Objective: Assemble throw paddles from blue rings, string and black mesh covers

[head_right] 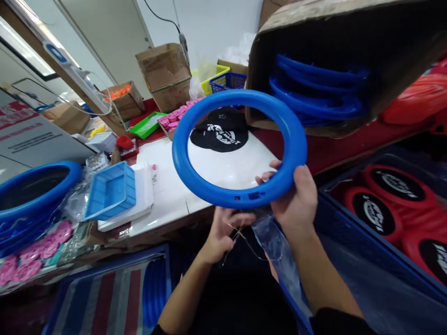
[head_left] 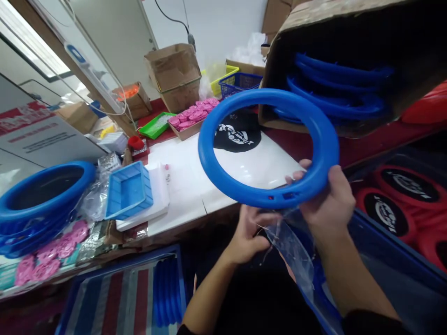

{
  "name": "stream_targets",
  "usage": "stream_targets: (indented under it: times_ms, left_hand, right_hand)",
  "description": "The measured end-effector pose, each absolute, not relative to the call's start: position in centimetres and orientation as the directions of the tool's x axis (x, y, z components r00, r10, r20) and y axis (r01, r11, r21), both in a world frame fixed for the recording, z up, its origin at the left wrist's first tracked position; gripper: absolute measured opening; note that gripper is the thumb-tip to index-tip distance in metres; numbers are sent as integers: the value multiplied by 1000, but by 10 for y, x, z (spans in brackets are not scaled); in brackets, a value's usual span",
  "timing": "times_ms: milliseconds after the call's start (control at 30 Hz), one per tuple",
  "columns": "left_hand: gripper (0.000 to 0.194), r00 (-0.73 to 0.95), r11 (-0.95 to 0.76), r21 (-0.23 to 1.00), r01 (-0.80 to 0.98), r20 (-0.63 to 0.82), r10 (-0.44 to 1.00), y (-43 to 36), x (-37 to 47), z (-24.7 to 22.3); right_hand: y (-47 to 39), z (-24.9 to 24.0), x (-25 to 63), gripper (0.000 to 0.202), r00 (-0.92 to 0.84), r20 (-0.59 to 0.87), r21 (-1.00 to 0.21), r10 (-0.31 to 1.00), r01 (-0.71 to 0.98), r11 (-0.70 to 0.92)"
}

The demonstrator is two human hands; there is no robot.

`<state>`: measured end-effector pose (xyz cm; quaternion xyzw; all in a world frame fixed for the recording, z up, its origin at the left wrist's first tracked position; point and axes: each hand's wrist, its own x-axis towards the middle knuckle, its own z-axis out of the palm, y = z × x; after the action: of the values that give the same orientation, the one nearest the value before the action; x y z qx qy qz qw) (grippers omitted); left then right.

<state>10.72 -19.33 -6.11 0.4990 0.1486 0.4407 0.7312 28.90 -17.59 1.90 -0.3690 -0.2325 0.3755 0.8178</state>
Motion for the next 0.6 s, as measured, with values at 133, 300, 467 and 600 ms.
stream_targets:
  times_ms: [133, 300, 467, 600]
  left_hand:
    - [73, 698, 308, 814, -492, 157, 699, -220, 112, -73]
    - [58, 656, 494, 636, -593, 27, 754, -235, 84, -107]
    - [48, 390, 354, 774, -526, -151, 909, -251, 27, -140]
    - [35, -43, -145, 987, -70, 143, 989, -252, -10, -134]
  right_hand:
    - [-152, 30, 272, 36, 543, 270, -771, 795, -373, 517]
    - [-133, 35, 279, 34, 531, 420, -772, 736, -217, 598]
    - [-109, 22, 303, 24, 475, 489, -781, 731, -134, 610]
    - [-87, -3, 312, 27, 392, 357, -826, 848, -292, 482]
